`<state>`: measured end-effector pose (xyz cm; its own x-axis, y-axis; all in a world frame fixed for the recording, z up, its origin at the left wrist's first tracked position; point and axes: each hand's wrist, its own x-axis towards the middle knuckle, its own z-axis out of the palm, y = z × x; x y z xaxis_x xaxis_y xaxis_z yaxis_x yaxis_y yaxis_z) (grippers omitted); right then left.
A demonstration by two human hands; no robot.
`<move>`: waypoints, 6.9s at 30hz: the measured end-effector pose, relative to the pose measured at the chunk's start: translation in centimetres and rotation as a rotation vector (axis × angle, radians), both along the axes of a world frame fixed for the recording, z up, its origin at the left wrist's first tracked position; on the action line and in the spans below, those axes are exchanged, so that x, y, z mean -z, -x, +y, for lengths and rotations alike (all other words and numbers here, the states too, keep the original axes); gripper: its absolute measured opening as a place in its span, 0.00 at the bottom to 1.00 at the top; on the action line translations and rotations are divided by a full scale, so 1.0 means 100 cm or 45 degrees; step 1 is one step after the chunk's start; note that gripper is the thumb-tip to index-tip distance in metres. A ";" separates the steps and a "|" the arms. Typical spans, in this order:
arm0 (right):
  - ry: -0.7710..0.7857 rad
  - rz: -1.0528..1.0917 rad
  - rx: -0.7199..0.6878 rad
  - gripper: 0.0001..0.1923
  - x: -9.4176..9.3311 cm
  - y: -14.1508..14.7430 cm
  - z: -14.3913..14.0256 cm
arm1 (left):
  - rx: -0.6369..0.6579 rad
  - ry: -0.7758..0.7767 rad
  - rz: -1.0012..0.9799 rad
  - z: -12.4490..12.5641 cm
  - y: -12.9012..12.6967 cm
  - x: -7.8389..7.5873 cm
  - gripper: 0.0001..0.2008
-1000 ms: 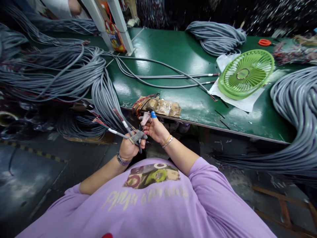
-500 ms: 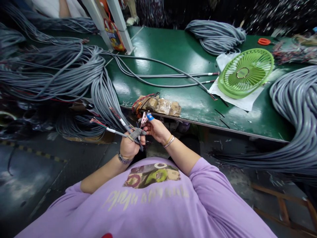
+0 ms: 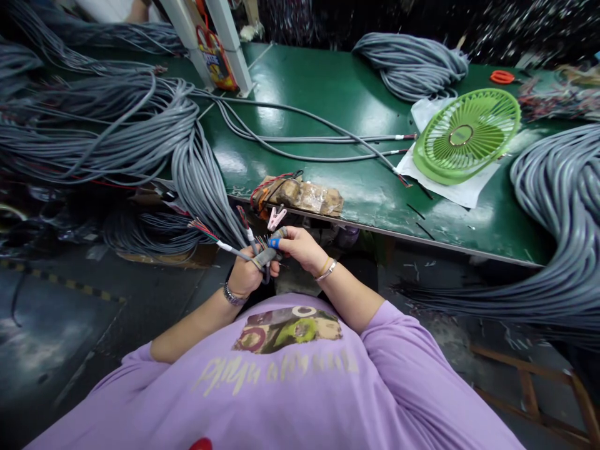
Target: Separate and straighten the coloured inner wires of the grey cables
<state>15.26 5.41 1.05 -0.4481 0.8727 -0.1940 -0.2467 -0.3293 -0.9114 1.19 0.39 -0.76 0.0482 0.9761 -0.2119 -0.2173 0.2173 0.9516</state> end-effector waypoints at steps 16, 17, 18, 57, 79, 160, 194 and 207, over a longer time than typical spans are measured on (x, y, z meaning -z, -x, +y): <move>0.358 0.241 0.221 0.16 0.012 0.006 0.009 | -0.280 0.003 -0.200 0.001 -0.006 -0.013 0.15; 0.413 0.257 0.234 0.19 0.014 0.007 0.014 | -0.271 0.001 -0.211 0.001 -0.007 -0.015 0.15; 0.445 0.272 0.224 0.21 0.015 0.008 0.019 | -0.261 0.002 -0.219 0.002 -0.008 -0.017 0.15; 0.308 0.309 0.281 0.22 0.005 0.018 0.028 | -0.417 -0.040 -0.118 0.008 -0.012 -0.019 0.14; 0.375 0.552 0.229 0.26 0.016 0.034 0.033 | -0.374 -0.028 -0.055 0.009 -0.014 -0.010 0.15; 0.449 0.409 0.075 0.32 0.014 0.018 0.032 | -0.165 -0.012 -0.199 0.000 -0.007 -0.015 0.16; 0.361 0.420 0.271 0.24 0.009 0.025 0.022 | -0.340 -0.034 -0.140 0.001 -0.018 -0.003 0.19; 0.222 0.364 0.291 0.18 0.012 0.022 0.019 | -0.411 -0.064 -0.198 0.002 -0.017 -0.020 0.17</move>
<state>13.04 7.36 -0.10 -0.3039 0.9210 -0.2438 -0.5667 -0.3805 -0.7308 2.85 0.55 1.29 -0.2362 0.9554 -0.1772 -0.4100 0.0674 0.9096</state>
